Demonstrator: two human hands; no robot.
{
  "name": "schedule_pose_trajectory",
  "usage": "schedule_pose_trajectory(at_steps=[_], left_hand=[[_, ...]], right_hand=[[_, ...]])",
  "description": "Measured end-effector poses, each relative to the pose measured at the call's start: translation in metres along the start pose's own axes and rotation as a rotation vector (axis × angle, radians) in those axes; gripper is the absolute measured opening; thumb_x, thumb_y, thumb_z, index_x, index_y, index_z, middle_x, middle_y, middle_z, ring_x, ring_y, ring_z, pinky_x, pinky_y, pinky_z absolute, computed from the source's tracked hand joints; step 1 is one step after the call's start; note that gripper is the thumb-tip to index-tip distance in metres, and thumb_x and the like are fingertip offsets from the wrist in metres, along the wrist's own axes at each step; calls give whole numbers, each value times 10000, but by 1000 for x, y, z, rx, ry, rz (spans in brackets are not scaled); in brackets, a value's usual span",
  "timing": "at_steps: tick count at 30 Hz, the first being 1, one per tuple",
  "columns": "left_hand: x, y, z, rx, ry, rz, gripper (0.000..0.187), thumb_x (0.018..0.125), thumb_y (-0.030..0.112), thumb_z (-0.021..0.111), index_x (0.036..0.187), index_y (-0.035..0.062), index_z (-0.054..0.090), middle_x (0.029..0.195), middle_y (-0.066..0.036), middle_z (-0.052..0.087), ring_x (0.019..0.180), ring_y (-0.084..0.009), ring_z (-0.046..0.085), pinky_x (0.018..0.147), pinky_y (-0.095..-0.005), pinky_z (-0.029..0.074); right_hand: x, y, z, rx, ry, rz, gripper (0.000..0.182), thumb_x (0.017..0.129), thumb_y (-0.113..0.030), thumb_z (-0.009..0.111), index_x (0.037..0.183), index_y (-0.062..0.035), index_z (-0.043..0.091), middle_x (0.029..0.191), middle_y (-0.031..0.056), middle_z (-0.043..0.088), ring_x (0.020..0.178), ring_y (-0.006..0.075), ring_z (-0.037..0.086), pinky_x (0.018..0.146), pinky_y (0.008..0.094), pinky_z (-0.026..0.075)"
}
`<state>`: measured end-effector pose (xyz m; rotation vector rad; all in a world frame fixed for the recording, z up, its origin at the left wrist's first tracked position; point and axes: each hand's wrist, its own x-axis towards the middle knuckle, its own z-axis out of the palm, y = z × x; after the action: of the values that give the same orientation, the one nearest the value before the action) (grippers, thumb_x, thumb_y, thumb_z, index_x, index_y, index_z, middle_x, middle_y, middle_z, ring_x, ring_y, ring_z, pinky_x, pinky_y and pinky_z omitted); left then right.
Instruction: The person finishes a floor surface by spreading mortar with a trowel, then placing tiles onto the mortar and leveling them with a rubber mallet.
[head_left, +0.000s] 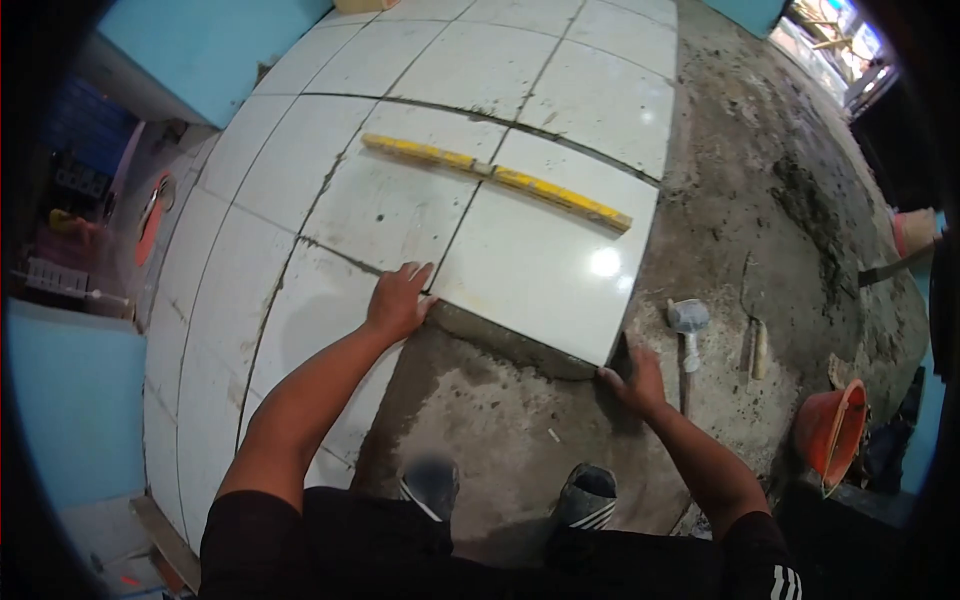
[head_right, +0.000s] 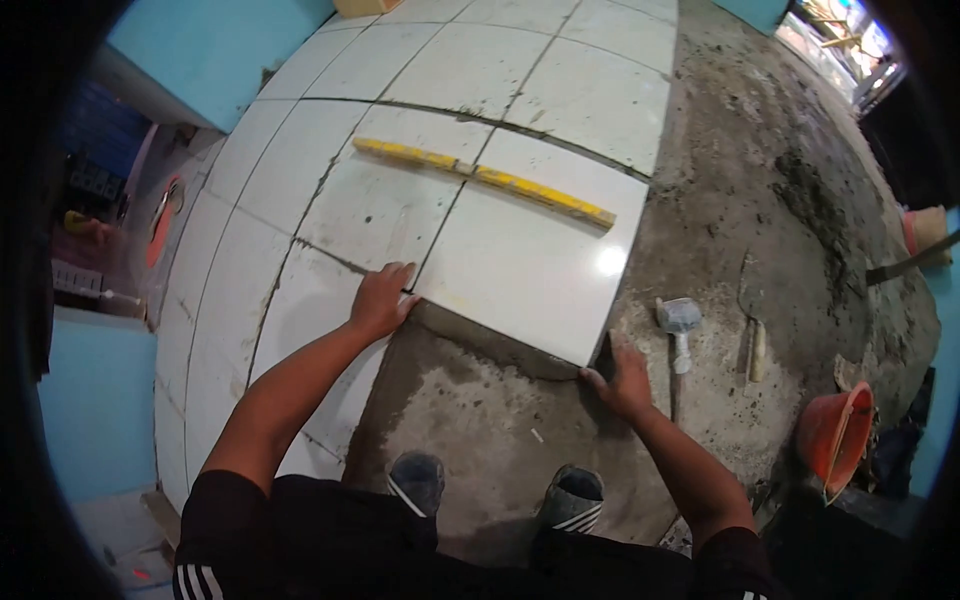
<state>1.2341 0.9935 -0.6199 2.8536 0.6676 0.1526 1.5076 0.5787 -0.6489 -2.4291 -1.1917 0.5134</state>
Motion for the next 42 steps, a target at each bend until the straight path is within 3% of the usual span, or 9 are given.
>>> schedule_pose_trajectory(at_steps=[6, 23, 32, 35, 38, 39, 42], left_hand=[[3, 7, -7, 166, -108, 44, 542, 948, 266, 725, 1474, 221, 603, 1318, -236, 591, 1069, -385, 621, 958, -467, 470], [6, 8, -3, 170, -146, 2, 471, 960, 265, 699, 1428, 247, 649, 1283, -246, 606, 971, -401, 634, 907, -468, 508], [4, 5, 2, 193, -123, -5, 478, 942, 266, 720, 1416, 254, 659, 1258, -222, 604, 930, -395, 629, 863, -465, 524], [5, 5, 3, 192, -110, 17, 478, 935, 265, 730, 1409, 252, 664, 1259, -212, 603, 931, -389, 630, 864, -464, 525], [7, 6, -3, 193, -117, 41, 488, 932, 262, 737, 1413, 245, 658, 1255, -210, 600, 931, -382, 629, 871, -464, 524], [7, 6, -4, 191, -122, 43, 489, 934, 261, 736, 1416, 244, 655, 1255, -211, 599, 932, -382, 629, 875, -464, 522], [7, 9, -7, 190, -146, 43, 495, 943, 264, 729, 1429, 228, 643, 1261, -221, 597, 952, -387, 630, 897, -467, 512]], right_hand=[[3, -3, -1, 72, -8, 28, 932, 866, -428, 835, 1566, 2, 395, 1577, 276, 438, 1494, 418, 382, 1234, 493, 304], [6, -5, -4, 17, -8, 10, 914, 856, -412, 834, 1558, 1, 419, 1554, 229, 496, 1511, 351, 387, 1254, 529, 214], [8, -14, -8, -19, -13, -17, 916, 845, -383, 830, 1578, -35, 405, 1546, 236, 504, 1513, 372, 378, 1250, 543, 209], [17, -22, -33, -54, -67, -67, 907, 860, -463, 815, 1577, -73, 418, 1520, 225, 526, 1489, 409, 392, 1237, 574, 201], [39, 11, -32, -31, 67, 43, 890, 882, -548, 765, 1584, -116, 428, 1535, 240, 507, 1482, 466, 373, 1230, 593, 207], [55, 13, -45, 0, 97, 96, 817, 937, -571, 691, 1583, -136, 443, 1554, 251, 483, 1481, 499, 354, 1234, 602, 210], [127, 32, -57, 12, 265, 209, 724, 983, -503, 655, 1565, -114, 469, 1544, 254, 498, 1488, 478, 363, 1241, 612, 208]])
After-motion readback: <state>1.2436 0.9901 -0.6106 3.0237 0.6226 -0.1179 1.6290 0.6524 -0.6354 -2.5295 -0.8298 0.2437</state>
